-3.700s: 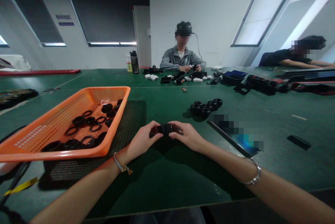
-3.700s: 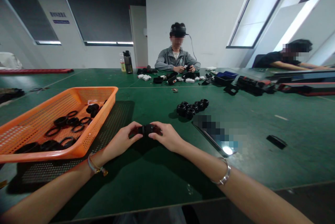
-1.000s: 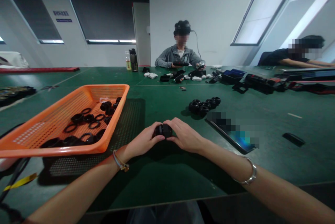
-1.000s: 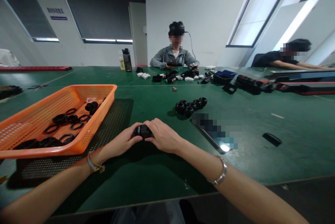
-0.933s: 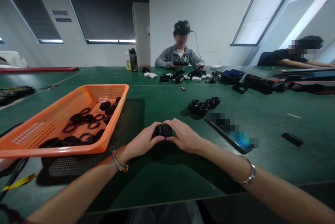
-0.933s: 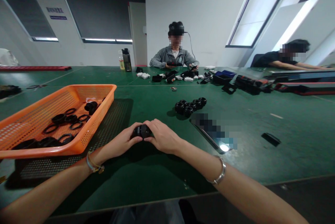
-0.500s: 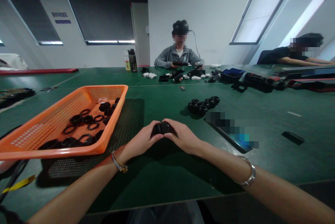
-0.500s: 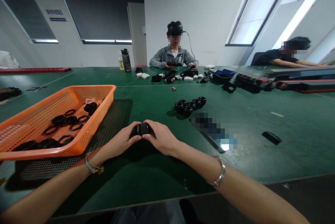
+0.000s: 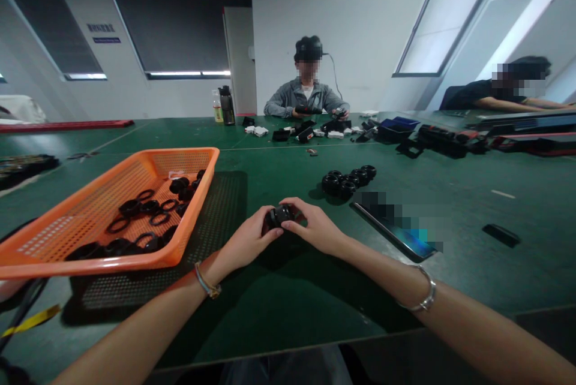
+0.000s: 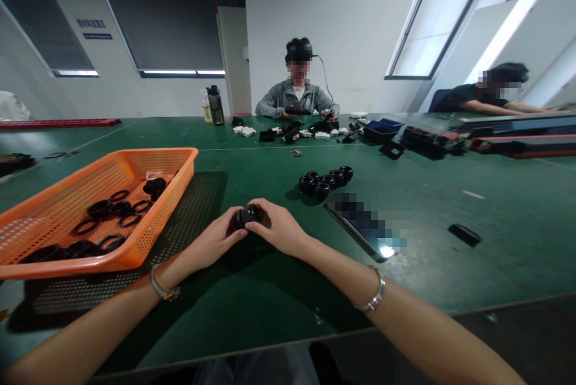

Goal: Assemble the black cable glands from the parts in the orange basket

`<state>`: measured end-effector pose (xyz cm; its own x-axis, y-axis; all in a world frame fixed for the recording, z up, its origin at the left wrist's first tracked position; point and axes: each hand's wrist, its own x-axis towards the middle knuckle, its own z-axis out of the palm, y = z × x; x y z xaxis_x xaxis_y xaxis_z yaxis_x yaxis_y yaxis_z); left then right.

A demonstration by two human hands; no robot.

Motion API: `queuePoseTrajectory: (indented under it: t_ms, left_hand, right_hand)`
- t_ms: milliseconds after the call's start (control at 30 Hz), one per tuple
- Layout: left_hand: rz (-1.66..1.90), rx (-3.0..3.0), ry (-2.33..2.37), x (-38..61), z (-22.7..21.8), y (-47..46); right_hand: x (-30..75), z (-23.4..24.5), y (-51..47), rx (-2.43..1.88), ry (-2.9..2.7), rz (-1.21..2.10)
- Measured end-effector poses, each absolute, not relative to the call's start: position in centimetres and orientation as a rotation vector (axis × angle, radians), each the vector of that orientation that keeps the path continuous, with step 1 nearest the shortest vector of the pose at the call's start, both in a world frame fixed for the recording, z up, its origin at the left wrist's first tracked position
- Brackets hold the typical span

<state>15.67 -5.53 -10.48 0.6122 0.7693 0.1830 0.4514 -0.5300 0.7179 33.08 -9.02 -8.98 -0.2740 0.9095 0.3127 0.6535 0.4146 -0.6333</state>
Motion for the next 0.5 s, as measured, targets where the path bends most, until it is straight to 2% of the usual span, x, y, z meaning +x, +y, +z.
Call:
queuePoseTrajectory:
  t_ms: [200,500]
  left_hand:
    - [0.629,2.293,1.078,15.7,-11.2,-5.4]
    - [0.573,2.476,1.029,15.5,-11.0,-5.8]
  right_hand:
    - [35.0,-9.2,-7.5,-1.625,-2.062,0.049]
    - [37.2,-8.4,-6.1,-2.117,-1.875,-0.162]
